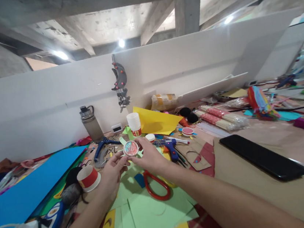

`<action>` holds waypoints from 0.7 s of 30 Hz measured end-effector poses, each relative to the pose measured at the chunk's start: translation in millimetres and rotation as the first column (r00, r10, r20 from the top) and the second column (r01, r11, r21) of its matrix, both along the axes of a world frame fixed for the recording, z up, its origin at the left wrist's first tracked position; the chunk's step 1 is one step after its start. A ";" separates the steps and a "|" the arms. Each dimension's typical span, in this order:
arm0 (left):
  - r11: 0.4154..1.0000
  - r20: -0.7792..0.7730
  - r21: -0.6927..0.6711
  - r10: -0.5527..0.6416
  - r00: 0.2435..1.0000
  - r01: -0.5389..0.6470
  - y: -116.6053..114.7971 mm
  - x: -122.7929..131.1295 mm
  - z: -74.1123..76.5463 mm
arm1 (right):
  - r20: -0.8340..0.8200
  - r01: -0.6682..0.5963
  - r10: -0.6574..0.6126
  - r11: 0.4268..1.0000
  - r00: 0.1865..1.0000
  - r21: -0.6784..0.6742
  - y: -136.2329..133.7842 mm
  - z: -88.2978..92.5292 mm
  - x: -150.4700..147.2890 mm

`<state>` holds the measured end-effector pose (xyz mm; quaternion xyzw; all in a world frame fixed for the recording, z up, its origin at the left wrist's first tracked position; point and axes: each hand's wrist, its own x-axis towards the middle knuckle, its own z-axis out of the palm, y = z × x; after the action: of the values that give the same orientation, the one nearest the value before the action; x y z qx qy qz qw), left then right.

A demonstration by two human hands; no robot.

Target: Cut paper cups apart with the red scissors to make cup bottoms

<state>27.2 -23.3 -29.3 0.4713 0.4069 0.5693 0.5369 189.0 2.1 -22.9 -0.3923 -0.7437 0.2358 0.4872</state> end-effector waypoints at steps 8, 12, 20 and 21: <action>0.998 -0.135 -0.005 0.059 0.989 -0.060 -2.4 -3.3 -3.3 | 0.172 0.359 -0.342 0.929 0.924 -0.085 1.6 23.1 72.8; 0.999 -0.188 -0.027 0.027 0.982 -0.033 -3.3 -3.2 -6.0 | 0.409 0.554 -0.464 0.822 0.786 -0.132 -0.5 21.1 136.5; 0.999 -0.289 -0.024 -0.046 0.956 0.041 -0.3 -2.2 -8.7 | 0.838 0.834 -0.428 0.549 0.339 -0.057 -7.6 -4.4 207.1; 0.999 -0.294 -0.022 -0.049 0.954 0.044 -0.3 -2.5 -8.5 | 0.844 0.836 -0.421 0.546 0.333 -0.057 -7.5 -6.7 208.0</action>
<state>24.7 -23.6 -37.8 0.5562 0.4756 0.4767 0.4871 397.0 -5.4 -29.6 -0.8253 -0.5604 0.0113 0.0683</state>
